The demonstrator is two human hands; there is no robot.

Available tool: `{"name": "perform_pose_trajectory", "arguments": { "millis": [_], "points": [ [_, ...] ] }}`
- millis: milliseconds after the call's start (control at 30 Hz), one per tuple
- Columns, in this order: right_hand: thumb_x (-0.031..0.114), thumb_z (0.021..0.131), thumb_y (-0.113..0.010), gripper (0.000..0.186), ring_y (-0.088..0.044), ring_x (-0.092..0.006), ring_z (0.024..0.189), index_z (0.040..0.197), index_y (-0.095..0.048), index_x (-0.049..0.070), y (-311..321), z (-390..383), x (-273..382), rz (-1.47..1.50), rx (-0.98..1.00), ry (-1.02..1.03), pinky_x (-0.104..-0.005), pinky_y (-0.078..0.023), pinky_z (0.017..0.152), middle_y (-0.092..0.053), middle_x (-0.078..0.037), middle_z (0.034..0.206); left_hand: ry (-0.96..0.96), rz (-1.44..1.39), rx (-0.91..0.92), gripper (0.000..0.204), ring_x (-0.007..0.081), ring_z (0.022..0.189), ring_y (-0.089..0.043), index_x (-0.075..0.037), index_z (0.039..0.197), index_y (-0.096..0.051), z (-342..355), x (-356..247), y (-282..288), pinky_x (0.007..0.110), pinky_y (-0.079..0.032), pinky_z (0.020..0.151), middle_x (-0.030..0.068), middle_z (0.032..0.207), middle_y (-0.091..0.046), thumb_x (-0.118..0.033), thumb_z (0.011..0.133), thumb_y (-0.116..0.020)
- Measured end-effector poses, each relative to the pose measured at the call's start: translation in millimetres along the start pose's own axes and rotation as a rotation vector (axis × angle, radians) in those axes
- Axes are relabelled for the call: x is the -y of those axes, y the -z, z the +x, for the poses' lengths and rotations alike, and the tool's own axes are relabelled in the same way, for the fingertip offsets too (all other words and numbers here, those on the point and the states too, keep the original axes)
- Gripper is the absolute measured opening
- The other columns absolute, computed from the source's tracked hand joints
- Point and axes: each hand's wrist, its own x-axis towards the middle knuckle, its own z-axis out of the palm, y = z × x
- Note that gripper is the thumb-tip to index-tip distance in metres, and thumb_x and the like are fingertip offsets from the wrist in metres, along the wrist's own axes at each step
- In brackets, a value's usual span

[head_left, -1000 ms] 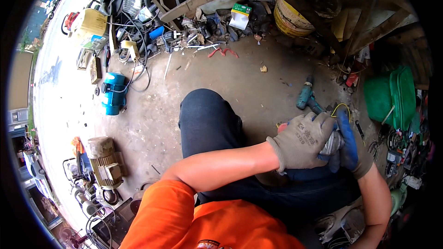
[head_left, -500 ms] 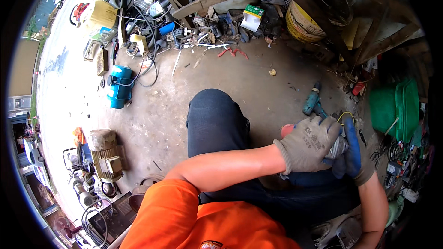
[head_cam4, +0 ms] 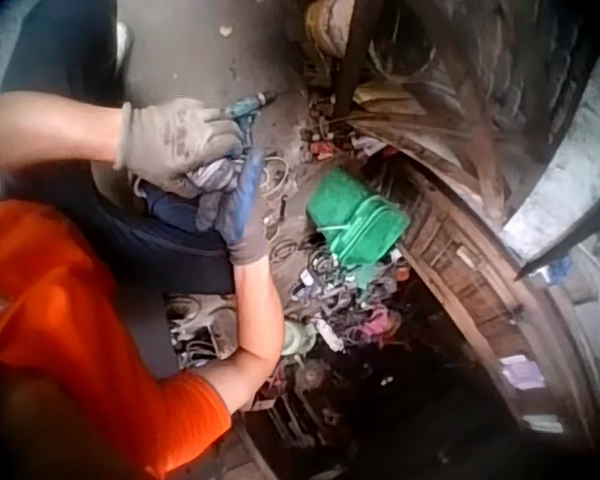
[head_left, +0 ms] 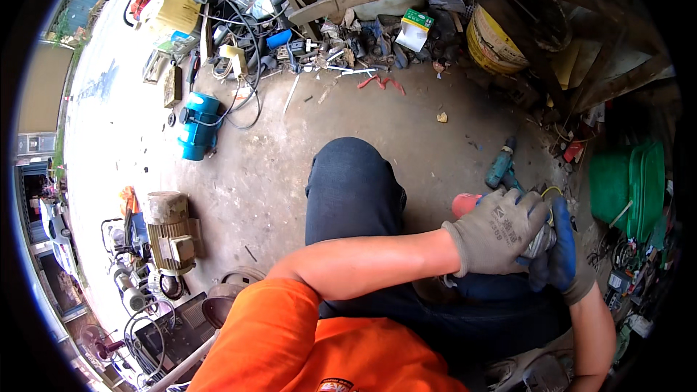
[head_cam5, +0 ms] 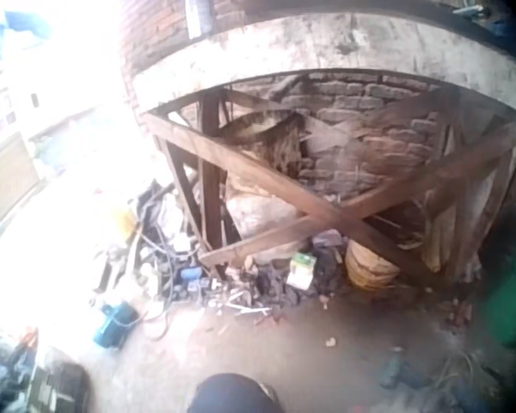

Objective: The person disassembles a red power tool, removes the internal rotor, and uses a wooden stick to clean debris from the housing. They then reassemble the tool by inserting the rotor back into the casing and twisting the halves together.

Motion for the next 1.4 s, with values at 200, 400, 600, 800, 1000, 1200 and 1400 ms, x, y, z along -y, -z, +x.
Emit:
{"name": "perform_pose_trajectory", "arguments": {
  "millis": [200,400,600,800,1000,1200,1400],
  "points": [
    [0.030,0.083,-0.066,0.036,-0.060,-0.0310,0.085,0.102,-0.060,0.000,26.7,7.1,-7.1,-0.679,-0.044,0.699,-0.0387,-0.047,0.072,-0.061,-0.019,0.097,0.160,-0.281,0.029,0.072,0.0385,0.099,-0.058,0.004,0.115,-0.047,7.5,-11.4,21.5,0.042,-0.048,0.086,0.0225,0.110,-0.056,-0.034,0.063,-0.079],
    [0.026,0.082,-0.068,0.042,-0.061,-0.0326,0.087,0.112,-0.056,-0.001,20.8,-6.0,1.6,-0.608,0.023,0.482,-0.0387,-0.048,0.075,-0.061,-0.020,0.099,0.065,-0.156,-0.020,0.071,0.0385,0.098,-0.058,0.004,0.114,-0.047,4.8,-7.1,9.6,0.043,-0.049,0.085,0.0226,0.109,-0.056,-0.032,0.063,-0.079],
    [0.025,0.089,-0.061,0.045,-0.060,-0.0353,0.091,0.122,-0.048,-0.002,25.2,-2.3,4.9,-0.825,0.095,0.659,-0.0428,-0.048,0.078,-0.058,-0.020,0.108,0.047,-0.109,-0.064,0.067,0.0383,0.097,-0.059,0.004,0.112,-0.048,1.9,-8.7,9.8,0.043,-0.049,0.083,0.0234,0.108,-0.056,-0.031,0.064,-0.079],
    [0.031,0.095,-0.050,0.033,-0.058,-0.0364,0.085,0.102,-0.056,-0.001,25.4,9.2,3.4,-0.656,0.050,0.771,-0.0424,-0.047,0.073,-0.057,-0.020,0.092,0.250,-0.424,0.110,0.065,0.0387,0.096,-0.060,0.005,0.111,-0.049,1.1,-12.5,20.9,0.043,-0.049,0.083,0.0242,0.109,-0.056,-0.031,0.065,-0.078],
    [0.019,0.102,-0.041,0.030,-0.060,-0.0257,0.100,0.116,-0.055,-0.004,15.7,-11.5,-1.6,-0.160,0.139,0.075,-0.0379,-0.047,0.089,-0.062,-0.017,0.106,-0.008,-0.045,0.001,0.069,0.0389,0.095,-0.059,0.006,0.113,-0.048,0.2,-10.5,-2.1,0.042,-0.050,0.082,0.0245,0.111,-0.055,-0.031,0.064,-0.079],
    [0.030,0.093,-0.063,0.034,-0.057,-0.0186,0.097,0.110,-0.058,0.000,32.2,14.8,29.3,-1.002,0.115,0.957,-0.0369,-0.047,0.085,-0.061,-0.005,0.103,0.156,-0.341,-0.023,0.072,0.0395,0.094,-0.059,0.006,0.115,-0.048,3.2,-9.2,17.6,0.043,-0.050,0.081,0.0241,0.110,-0.055,-0.032,0.063,-0.080],
    [0.040,0.102,-0.037,0.048,-0.060,-0.0237,0.099,0.118,-0.054,-0.003,4.1,-10.1,12.2,-0.098,-0.023,0.099,-0.0364,-0.047,0.086,-0.060,-0.016,0.109,0.069,-0.218,-0.108,0.075,0.0395,0.093,-0.059,0.006,0.117,-0.047,1.8,-6.4,14.3,0.043,-0.049,0.081,0.0241,0.109,-0.055,-0.033,0.062,-0.081]
  ]
}}
